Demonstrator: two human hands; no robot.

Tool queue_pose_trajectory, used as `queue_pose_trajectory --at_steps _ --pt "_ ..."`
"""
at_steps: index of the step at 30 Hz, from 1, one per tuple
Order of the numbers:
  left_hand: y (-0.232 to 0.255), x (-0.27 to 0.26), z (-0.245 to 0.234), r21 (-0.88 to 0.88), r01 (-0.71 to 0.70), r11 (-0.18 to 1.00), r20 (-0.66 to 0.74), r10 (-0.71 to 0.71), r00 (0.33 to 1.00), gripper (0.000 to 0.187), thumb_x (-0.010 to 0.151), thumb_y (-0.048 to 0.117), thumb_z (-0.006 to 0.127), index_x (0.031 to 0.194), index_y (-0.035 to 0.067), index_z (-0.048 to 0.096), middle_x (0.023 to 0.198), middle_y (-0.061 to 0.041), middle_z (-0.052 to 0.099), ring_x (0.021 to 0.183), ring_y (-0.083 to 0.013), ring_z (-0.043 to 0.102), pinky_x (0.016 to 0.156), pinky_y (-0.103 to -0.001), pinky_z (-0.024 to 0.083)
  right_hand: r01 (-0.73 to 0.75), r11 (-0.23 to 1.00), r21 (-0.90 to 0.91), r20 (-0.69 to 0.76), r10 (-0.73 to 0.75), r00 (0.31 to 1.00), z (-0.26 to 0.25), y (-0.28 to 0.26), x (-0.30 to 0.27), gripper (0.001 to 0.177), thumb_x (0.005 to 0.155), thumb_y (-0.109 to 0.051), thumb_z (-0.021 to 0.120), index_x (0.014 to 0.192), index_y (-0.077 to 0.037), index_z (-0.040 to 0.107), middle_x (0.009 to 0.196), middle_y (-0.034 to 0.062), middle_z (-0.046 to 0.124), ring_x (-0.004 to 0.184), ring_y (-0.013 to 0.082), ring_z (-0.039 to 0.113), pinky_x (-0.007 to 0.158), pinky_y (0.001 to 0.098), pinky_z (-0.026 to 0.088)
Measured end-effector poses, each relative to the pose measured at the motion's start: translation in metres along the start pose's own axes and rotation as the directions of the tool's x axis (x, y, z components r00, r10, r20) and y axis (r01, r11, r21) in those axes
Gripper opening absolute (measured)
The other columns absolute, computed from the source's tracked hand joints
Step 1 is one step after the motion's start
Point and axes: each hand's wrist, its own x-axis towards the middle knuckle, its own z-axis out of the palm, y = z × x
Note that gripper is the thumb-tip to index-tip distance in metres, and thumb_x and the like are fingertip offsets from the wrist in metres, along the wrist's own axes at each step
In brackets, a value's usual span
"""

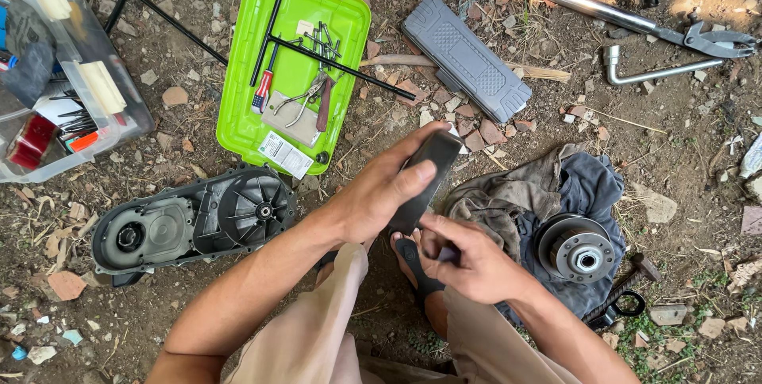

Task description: The person cleans and handles motorcycle clutch components by hand and with a cloth while sitting on the ground next to a scooter.

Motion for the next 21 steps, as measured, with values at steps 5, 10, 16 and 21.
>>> queue_pose_trajectory --at_steps 5,10,16,21 --pt "-0.008 0.008 0.005 -0.418 0.220 0.882 0.033 -0.227 0.973 0.066 0.104 0.060 0.045 0.129 0.000 0.056 0.106 -0.006 0.057 0.096 -0.0143 0.053 0.087 -0.034 0.047 -0.128 0.880 0.458 0.128 0.078 0.989 -0.004 0.012 -0.011 0.091 0.070 0.018 0.057 0.156 -0.009 0.044 0.095 0.0010 0.052 0.087 0.0133 0.049 0.077 0.0278 0.044" --pt "-0.009 0.015 0.004 -0.416 0.361 0.835 0.066 -0.368 0.927 0.061 0.099 0.064 0.038 0.118 0.010 0.058 0.092 -0.002 0.061 0.078 -0.0087 0.058 0.064 -0.028 0.049 0.080 0.997 0.000 -0.012 -0.080 0.997 -0.017 0.000 0.003 0.079 0.072 0.013 0.059 0.147 -0.009 0.054 0.091 0.0045 0.059 0.078 0.0178 0.060 0.069 0.0298 0.051" --pt "-0.014 0.016 0.003 -0.526 0.511 0.680 0.156 -0.513 0.844 0.062 0.098 0.067 0.039 0.113 0.010 0.058 0.077 0.000 0.060 0.056 -0.0095 0.059 0.038 -0.028 0.046 0.024 0.702 -0.711 -0.046 -0.081 0.996 -0.028 -0.025 0.022 0.060 0.068 -0.004 0.067 0.127 -0.014 0.065 0.089 0.0096 0.060 0.076 0.0310 0.066 0.063 0.0423 0.055" --pt "-0.019 0.015 0.003 -0.462 0.518 0.720 0.134 -0.520 0.844 0.061 0.097 0.066 0.039 0.112 0.010 0.057 0.076 -0.002 0.058 0.056 -0.0118 0.058 0.037 -0.030 0.045 0.052 0.432 -0.900 -0.004 -0.127 0.992 -0.044 -0.015 0.034 0.061 0.070 -0.007 0.070 0.129 -0.023 0.066 0.084 0.0066 0.058 0.072 0.0251 0.066 0.057 0.0392 0.056"
